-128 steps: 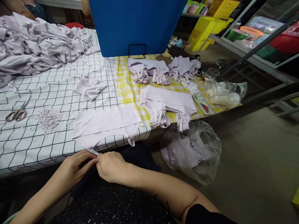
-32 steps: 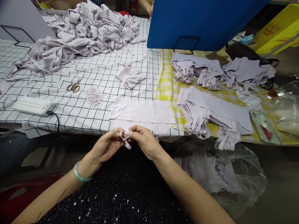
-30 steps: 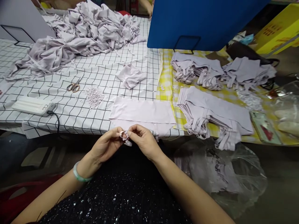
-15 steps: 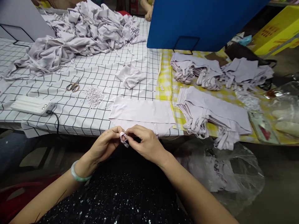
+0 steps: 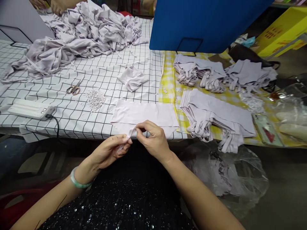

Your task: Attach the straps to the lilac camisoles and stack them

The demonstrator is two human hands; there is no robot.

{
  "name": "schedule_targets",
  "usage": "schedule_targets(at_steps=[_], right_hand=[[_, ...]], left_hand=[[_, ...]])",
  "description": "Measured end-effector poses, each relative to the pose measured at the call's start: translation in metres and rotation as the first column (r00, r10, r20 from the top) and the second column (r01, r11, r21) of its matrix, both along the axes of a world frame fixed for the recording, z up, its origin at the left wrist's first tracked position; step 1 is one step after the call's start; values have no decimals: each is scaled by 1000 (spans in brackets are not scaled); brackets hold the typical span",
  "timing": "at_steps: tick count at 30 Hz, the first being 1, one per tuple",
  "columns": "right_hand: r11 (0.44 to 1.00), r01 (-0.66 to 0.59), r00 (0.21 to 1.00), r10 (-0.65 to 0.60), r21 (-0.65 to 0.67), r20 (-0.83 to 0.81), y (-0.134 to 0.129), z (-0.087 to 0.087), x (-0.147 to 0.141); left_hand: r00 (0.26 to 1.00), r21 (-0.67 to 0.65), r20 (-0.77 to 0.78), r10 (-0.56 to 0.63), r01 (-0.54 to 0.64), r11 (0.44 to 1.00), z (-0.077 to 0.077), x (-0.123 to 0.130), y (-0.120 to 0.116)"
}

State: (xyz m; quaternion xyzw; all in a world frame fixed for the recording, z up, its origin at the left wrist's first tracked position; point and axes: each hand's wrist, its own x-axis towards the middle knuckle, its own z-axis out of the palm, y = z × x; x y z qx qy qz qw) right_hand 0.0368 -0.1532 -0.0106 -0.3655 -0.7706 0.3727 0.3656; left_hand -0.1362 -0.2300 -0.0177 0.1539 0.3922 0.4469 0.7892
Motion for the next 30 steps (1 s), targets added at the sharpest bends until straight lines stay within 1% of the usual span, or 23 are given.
schedule_targets(at_steps=[5,6,9,11,14,16,18,20,21,22,23,24,25,26,27,28,29,30], right_hand=[[991,104,994,-107,85,29,6,2,3],[989,98,994,-102,107,31,6,3,3],[983,21,998,-31,185,52,3,3,-1],[975,2,998,-15,221,55,-1,1,-3],[969,1,999,-12,245,46,-6,-2,-5],[966,-7,999,-3,260,38,-8,-4,-4],[964,-2,1000,-5,267,24,-9,-4,-3],[975,-17,1000,21,223,-16,-10,-2,-2],[987,-33,998,42,155,-52,-10,-2,-1],[997,-58,993,62,42,-103,-10,-1,0],[990,-92,982,72,-110,-173,-10,-1,1],[949,-135,966,62,-284,-253,-10,-2,1],[874,-183,945,30,-450,-326,-10,-3,1],[775,-234,924,-10,-587,-381,-9,-4,1],[673,-283,907,-44,-683,-419,-9,-5,1],[586,-323,894,-67,-743,-442,-9,-6,0],[524,-349,887,-83,-777,-455,-9,-6,-1],[484,-364,883,-91,-796,-460,-9,-6,-2]], left_hand=[[994,59,-100,-46,52,997,2,-6,-5],[992,72,-118,-50,59,996,2,-7,-5],[979,131,-202,-33,60,990,2,-5,-3],[965,182,-261,17,32,983,4,-1,-1],[935,245,-322,149,-69,967,5,6,3],[919,246,-335,206,-126,961,5,9,5],[932,202,-291,219,-164,966,5,10,7],[952,136,-214,218,-192,972,4,10,9],[958,110,-179,223,-205,972,4,9,10],[961,94,-156,229,-217,972,4,9,10],[961,87,-145,235,-224,971,5,8,10],[960,89,-144,240,-229,969,5,8,10],[959,96,-148,242,-230,969,5,8,10],[957,107,-157,243,-228,968,5,8,10],[954,119,-171,244,-226,967,4,8,9],[951,132,-188,247,-225,965,4,9,9],[946,145,-205,252,-226,963,3,9,8],[940,157,-222,261,-229,961,3,10,7]])
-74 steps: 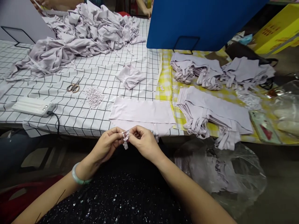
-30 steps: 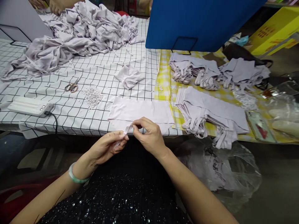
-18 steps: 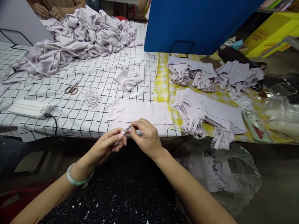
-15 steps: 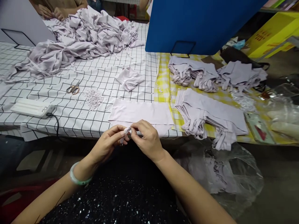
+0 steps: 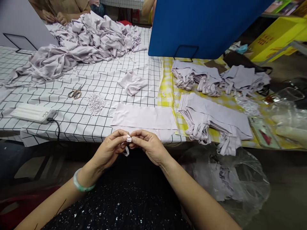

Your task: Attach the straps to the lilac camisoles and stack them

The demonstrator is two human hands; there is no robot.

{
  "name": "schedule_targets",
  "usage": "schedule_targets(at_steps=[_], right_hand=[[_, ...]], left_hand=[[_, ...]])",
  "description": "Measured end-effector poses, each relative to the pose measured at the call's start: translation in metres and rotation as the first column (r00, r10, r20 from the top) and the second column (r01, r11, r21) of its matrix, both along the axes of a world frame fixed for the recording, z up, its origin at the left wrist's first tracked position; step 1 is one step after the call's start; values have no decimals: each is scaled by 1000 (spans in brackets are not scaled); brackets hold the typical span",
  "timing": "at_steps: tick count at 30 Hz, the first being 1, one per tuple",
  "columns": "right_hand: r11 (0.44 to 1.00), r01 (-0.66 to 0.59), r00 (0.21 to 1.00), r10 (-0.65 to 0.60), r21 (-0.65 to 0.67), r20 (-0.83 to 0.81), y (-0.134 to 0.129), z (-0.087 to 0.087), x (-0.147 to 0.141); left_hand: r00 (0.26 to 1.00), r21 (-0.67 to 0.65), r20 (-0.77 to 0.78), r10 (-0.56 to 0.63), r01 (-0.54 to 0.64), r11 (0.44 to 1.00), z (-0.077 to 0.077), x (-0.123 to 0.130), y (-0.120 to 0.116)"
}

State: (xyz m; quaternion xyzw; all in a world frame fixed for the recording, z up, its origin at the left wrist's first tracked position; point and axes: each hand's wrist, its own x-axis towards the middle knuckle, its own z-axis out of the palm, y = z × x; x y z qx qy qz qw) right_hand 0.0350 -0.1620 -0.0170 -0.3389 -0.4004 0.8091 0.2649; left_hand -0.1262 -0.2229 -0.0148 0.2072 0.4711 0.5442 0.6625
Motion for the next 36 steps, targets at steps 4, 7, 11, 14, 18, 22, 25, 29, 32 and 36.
schedule_targets(at_steps=[4,7,11,14,18,22,25,29,32,36], right_hand=[[1000,12,1000,-12,-18,6,-1,2,-3],[999,28,999,-29,23,30,-2,2,-3],[995,19,998,-25,95,53,-4,2,-3],[975,50,987,-82,217,141,-6,2,-7],[890,138,918,-280,435,282,-13,-2,-14],[645,123,834,-479,754,274,-17,-10,-18],[312,24,814,-557,950,163,-11,-15,-15],[217,-82,892,-419,973,169,-5,-17,-12],[303,-19,866,-472,953,167,-9,-16,-11],[302,3,878,-456,953,141,-15,-15,-5]], left_hand=[[998,17,-57,37,-36,999,-1,2,-2],[995,26,-90,51,-49,998,-1,2,-2],[988,41,-141,64,-58,997,-2,4,-2],[991,24,-108,78,-76,997,-2,5,-3],[994,16,-50,98,-98,995,-3,10,-5],[997,-1,-54,53,-53,999,-7,12,-8],[997,-2,-78,21,-21,1000,-10,9,-10],[987,76,-152,-44,56,995,-9,5,-12],[978,123,-196,-66,91,988,-4,5,-13],[968,159,-248,-41,83,984,1,7,-13]])
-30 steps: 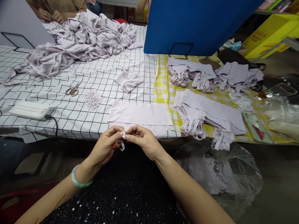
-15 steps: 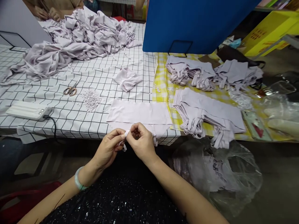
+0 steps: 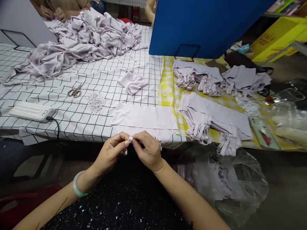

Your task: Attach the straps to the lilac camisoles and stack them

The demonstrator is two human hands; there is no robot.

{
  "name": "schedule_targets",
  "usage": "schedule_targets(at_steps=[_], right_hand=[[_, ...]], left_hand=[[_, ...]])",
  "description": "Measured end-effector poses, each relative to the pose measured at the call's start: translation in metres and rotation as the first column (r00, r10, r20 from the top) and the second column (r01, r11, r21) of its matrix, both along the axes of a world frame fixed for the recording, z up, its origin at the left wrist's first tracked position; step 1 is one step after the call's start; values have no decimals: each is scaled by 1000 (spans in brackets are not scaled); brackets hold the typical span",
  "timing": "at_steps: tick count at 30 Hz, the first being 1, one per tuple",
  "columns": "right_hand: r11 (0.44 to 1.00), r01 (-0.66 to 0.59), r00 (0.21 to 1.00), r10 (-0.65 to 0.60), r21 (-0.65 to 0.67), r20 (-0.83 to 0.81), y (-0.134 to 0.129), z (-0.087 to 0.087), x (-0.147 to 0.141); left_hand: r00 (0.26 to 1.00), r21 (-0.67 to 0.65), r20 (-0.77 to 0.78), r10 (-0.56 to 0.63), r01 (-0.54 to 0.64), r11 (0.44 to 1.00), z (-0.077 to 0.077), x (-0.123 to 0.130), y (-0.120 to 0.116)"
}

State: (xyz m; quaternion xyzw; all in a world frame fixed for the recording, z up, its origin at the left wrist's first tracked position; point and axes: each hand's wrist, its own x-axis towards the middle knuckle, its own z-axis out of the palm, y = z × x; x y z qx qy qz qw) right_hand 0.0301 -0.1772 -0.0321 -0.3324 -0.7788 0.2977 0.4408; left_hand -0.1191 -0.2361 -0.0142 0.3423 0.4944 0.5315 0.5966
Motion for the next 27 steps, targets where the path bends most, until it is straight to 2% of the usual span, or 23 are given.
schedule_targets(at_steps=[4,6,8,11,14,16,19,22,27], right_hand=[[991,-135,991,135,-8,-6,2,3,8],[983,-166,986,163,-80,-43,2,5,10],[970,-146,985,125,-195,-117,0,7,10],[907,-122,974,30,-404,-227,-1,8,10],[812,-220,958,75,-541,-277,2,11,10],[788,-279,952,150,-549,-268,5,14,11],[823,-301,950,218,-482,-222,5,18,11],[844,-294,950,208,-449,-233,3,19,9],[792,-327,939,212,-516,-270,2,19,6]], left_hand=[[998,36,-52,28,-27,999,1,0,0],[995,52,-84,44,-40,998,1,-2,0],[993,68,-109,51,-44,997,1,-3,-1],[990,105,-136,39,-25,994,1,-4,-2],[979,199,-196,52,-13,980,-2,-4,-4],[965,268,-250,82,-12,963,-4,-4,-5],[935,318,-336,110,3,948,-5,-4,-6],[923,313,-370,105,17,950,-5,-5,-6],[919,305,-378,116,5,952,-3,-5,-6]])
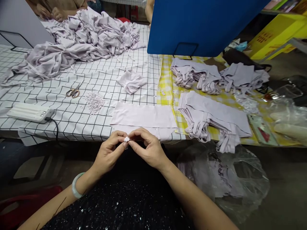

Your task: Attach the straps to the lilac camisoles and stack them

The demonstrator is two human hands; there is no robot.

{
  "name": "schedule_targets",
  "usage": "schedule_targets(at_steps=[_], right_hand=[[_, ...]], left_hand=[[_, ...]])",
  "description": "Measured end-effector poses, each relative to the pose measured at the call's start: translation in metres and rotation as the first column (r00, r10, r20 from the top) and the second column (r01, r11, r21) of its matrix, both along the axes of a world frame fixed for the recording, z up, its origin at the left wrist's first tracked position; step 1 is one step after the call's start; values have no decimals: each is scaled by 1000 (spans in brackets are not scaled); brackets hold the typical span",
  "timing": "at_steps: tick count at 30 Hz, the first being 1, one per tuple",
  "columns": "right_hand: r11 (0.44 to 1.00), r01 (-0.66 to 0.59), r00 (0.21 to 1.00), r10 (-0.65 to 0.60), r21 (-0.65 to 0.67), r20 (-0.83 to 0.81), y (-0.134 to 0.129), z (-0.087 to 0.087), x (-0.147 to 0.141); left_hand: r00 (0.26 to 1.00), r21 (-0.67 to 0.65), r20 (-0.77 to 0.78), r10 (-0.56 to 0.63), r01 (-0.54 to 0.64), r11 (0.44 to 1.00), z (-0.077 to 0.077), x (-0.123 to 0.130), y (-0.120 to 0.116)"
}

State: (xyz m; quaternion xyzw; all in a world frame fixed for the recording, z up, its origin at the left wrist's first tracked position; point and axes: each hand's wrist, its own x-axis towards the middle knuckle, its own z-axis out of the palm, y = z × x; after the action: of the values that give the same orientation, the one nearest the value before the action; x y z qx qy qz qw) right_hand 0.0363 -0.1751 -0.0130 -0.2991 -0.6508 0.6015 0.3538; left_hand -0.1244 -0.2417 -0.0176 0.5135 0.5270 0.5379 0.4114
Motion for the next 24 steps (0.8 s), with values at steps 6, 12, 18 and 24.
schedule_targets(at_steps=[6,12,18,24], right_hand=[[994,-109,993,110,-20,47,7,5,3],[998,-31,999,32,-55,22,9,1,3],[998,41,997,-38,-40,67,8,3,0],[927,14,970,-103,376,220,5,7,1]], left_hand=[[985,104,-173,10,8,995,-2,-1,1],[967,129,-253,23,10,992,-1,-1,0],[988,48,-151,-35,42,998,5,1,1],[981,32,-174,89,-84,996,8,3,6]])
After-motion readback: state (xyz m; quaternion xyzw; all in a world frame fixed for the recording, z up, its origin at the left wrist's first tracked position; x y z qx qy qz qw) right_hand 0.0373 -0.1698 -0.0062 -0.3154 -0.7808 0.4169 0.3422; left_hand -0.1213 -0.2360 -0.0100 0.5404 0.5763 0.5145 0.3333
